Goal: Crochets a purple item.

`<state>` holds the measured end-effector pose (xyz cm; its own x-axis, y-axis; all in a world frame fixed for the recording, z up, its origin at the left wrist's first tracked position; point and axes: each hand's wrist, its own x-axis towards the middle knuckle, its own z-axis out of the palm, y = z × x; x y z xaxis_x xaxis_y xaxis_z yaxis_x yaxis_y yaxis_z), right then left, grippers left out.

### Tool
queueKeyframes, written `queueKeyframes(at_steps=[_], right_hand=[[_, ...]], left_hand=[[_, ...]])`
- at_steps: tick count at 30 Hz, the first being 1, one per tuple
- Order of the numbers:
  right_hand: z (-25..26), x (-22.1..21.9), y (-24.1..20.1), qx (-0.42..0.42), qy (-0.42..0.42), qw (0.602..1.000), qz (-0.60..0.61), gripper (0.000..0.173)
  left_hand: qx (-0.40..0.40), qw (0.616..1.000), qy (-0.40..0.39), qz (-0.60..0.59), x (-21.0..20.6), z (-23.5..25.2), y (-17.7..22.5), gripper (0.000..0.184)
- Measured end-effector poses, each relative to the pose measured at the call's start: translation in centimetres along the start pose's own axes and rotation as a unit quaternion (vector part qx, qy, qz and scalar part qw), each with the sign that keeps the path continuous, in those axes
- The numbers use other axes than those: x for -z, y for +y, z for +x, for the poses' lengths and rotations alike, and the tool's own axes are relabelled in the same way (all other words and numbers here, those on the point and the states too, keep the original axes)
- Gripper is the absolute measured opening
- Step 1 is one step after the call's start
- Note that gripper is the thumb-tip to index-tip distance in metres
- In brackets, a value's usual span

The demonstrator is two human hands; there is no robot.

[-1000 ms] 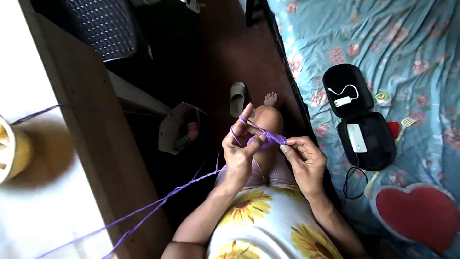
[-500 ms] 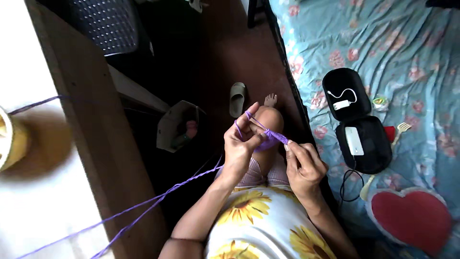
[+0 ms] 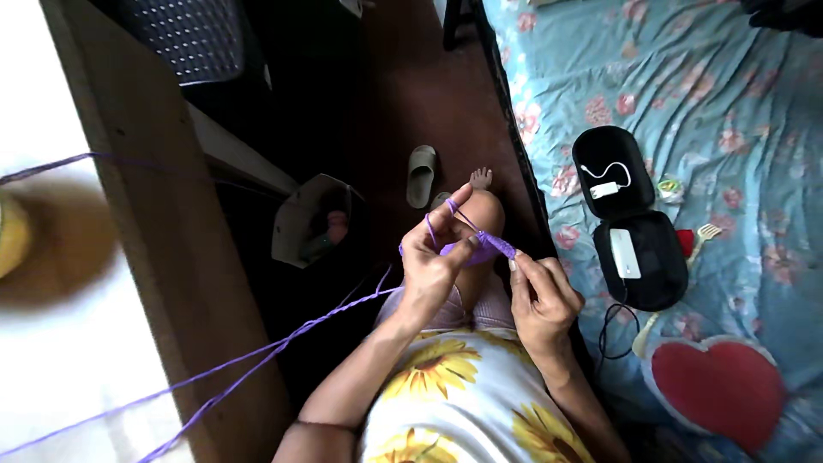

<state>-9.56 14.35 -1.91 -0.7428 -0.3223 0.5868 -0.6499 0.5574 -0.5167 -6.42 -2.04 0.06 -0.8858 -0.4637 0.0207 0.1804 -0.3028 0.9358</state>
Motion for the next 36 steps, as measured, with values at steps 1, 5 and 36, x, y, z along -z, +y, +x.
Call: queueKeyframes(at_steps=[1,5,36], right_hand=[[0.0,0.1,0.0,0.008,-0.001,1.000,-0.004,0.014],[-0.1,0.4,0.0,0.003,-0.004,1.000,0.019,0.014],[0.1,1.1,-0.1,-0.008,-0.043,0.992,0.116,0.014]], left_hand=[[0.012,1.000,-0.012,0.003,0.3,0.1,0.2,0.061],[0.100,0.994,-0.040,-0.028,1.1,0.4,1.0,0.058],[0.209,0.955,-0.094,-0.186,3.1,0.5,0.8,0.043]])
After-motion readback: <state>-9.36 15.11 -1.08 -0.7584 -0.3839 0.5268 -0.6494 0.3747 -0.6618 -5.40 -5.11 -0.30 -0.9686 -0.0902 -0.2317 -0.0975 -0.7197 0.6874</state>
